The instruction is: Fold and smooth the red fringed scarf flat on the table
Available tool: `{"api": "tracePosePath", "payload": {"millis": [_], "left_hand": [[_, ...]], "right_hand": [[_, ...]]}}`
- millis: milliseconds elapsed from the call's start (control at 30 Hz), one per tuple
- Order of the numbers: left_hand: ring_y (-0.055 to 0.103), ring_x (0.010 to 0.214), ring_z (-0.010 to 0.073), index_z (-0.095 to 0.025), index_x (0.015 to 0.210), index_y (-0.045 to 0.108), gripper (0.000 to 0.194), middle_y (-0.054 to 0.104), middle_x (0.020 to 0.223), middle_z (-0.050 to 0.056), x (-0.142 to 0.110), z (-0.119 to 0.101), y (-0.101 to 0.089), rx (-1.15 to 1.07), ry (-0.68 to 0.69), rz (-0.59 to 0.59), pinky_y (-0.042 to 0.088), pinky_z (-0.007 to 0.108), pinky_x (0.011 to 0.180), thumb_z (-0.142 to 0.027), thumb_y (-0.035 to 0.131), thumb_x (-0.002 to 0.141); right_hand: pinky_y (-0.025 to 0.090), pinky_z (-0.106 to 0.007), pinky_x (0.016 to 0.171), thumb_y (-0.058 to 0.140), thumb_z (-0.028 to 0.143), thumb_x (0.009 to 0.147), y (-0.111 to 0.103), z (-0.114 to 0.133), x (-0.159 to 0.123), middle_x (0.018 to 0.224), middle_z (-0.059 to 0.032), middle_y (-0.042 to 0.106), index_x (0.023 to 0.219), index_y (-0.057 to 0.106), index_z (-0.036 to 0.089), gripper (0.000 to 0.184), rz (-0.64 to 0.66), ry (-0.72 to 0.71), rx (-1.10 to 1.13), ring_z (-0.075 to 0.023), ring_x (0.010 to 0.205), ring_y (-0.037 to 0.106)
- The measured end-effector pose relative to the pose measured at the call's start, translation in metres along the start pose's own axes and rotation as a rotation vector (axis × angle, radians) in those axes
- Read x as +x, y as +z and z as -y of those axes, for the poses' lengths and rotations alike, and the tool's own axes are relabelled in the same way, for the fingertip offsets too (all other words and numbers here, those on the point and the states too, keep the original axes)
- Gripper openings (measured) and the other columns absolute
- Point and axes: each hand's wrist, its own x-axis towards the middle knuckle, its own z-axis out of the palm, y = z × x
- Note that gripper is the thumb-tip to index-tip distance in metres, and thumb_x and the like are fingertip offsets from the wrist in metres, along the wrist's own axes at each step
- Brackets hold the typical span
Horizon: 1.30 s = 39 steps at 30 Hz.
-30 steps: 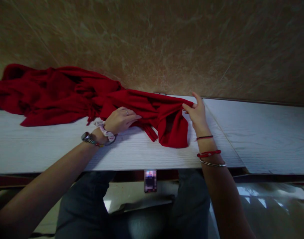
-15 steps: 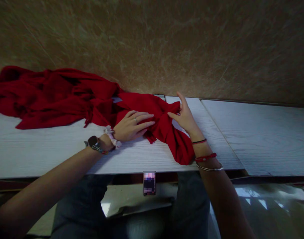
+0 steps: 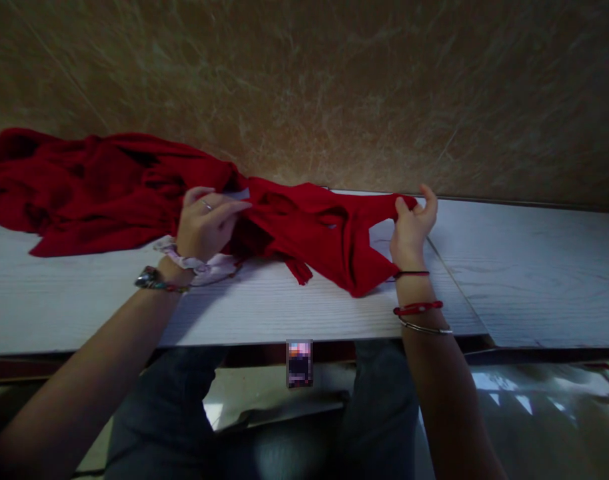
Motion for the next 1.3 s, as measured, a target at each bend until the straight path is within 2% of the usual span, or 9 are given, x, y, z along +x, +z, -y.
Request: {"api": "tracePosePath", "payload": {"millis": [100,200,433,567,700,900,967,1100,1300], "left_hand": [[0.057,0.08,0.0175,-0.019,0.094,0.061,0.025,0.064,0.086,0.001,-0.006,0.021,-0.01,0.054,-0.155,-0.007,0.04,0.039,0.079,-0.008,0.043,0.08],[0.055,0.089,0.0192,-0.02,0.097,0.059,0.034,0.062,0.095,0.002,-0.006,0.021,-0.014,-0.044,-0.06,0.135,0.039,0.039,0.082,-0.004,0.04,0.075],[0.049,0.106,0.0182,-0.015,0.112,0.051,0.032,0.055,0.115,0.007,0.012,-0.04,0.008,-0.254,0.099,0.134,0.039,0.033,0.086,-0.012,0.04,0.082],[0.046,0.11,0.0211,-0.017,0.118,0.049,0.032,0.052,0.121,0.008,0.011,-0.056,0.031,-0.162,0.137,0.282,0.04,0.034,0.084,-0.019,0.042,0.086],[0.053,0.099,0.02,-0.018,0.113,0.053,0.029,0.062,0.104,0.007,0.006,-0.054,0.04,-0.124,0.203,0.428,0.04,0.035,0.08,-0.018,0.041,0.087],[0.031,0.124,0.0223,-0.023,0.123,0.045,0.039,0.036,0.136,0.009,0.01,-0.057,0.036,-0.112,0.075,0.239,0.031,0.037,0.093,-0.013,0.041,0.086],[0.028,0.125,0.0232,-0.023,0.127,0.04,0.043,0.035,0.136,0.009,0.011,-0.057,0.041,-0.122,0.043,0.279,0.03,0.039,0.094,-0.013,0.041,0.085],[0.046,0.11,0.0219,-0.018,0.126,0.041,0.04,0.055,0.116,0.009,0.01,-0.053,0.058,-0.146,0.029,0.426,0.034,0.039,0.088,-0.014,0.039,0.086],[0.055,0.081,0.0178,-0.019,0.089,0.063,0.022,0.061,0.084,0.005,0.008,-0.05,0.064,-0.064,0.127,0.366,0.036,0.036,0.079,-0.016,0.042,0.084]], "right_hand": [[0.05,-0.032,0.06,0.056,0.013,0.058,-0.004,-0.002,0.003,0.067,0.0053,0.052,0.099,0.042,0.027,0.046,0.059,0.183,-0.024,-0.014,0.066,0.058],[0.049,-0.028,0.053,0.06,0.012,0.056,-0.002,0.0,-0.005,0.065,0.0058,0.053,0.105,0.044,0.026,0.054,0.307,0.322,-0.136,-0.013,0.061,0.057],[0.05,-0.033,0.064,0.065,0.035,0.064,0.022,0.026,-0.045,0.093,-0.0025,0.063,0.125,0.033,0.031,0.068,0.664,-0.02,-0.172,-0.0183,0.077,0.06],[0.051,-0.034,0.067,0.059,0.046,0.07,0.032,0.039,-0.065,0.105,-0.0036,0.061,0.131,0.023,0.035,0.072,0.811,-0.094,-0.156,-0.0186,0.081,0.06],[0.051,-0.036,0.068,0.052,0.048,0.076,0.031,0.035,-0.062,0.112,-0.0038,0.058,0.133,0.017,0.037,0.068,0.748,-0.148,-0.157,-0.0197,0.088,0.06],[0.05,-0.038,0.067,0.045,0.043,0.081,0.024,0.026,-0.047,0.115,-0.0032,0.055,0.132,0.019,0.039,0.057,0.674,-0.146,-0.124,-0.0214,0.092,0.058],[0.05,-0.038,0.067,0.046,0.041,0.08,0.024,0.026,-0.047,0.113,-0.0034,0.056,0.13,0.023,0.038,0.055,0.658,-0.115,-0.116,-0.0213,0.091,0.059],[0.051,-0.038,0.066,0.051,0.041,0.077,0.027,0.026,-0.049,0.105,-0.0034,0.058,0.126,0.031,0.035,0.054,0.582,-0.068,-0.064,-0.0208,0.088,0.059],[0.051,-0.034,0.066,0.059,0.033,0.069,0.027,0.009,-0.035,0.089,-0.0008,0.058,0.116,0.039,0.03,0.051,0.368,0.01,0.006,-0.0171,0.084,0.06]]}}
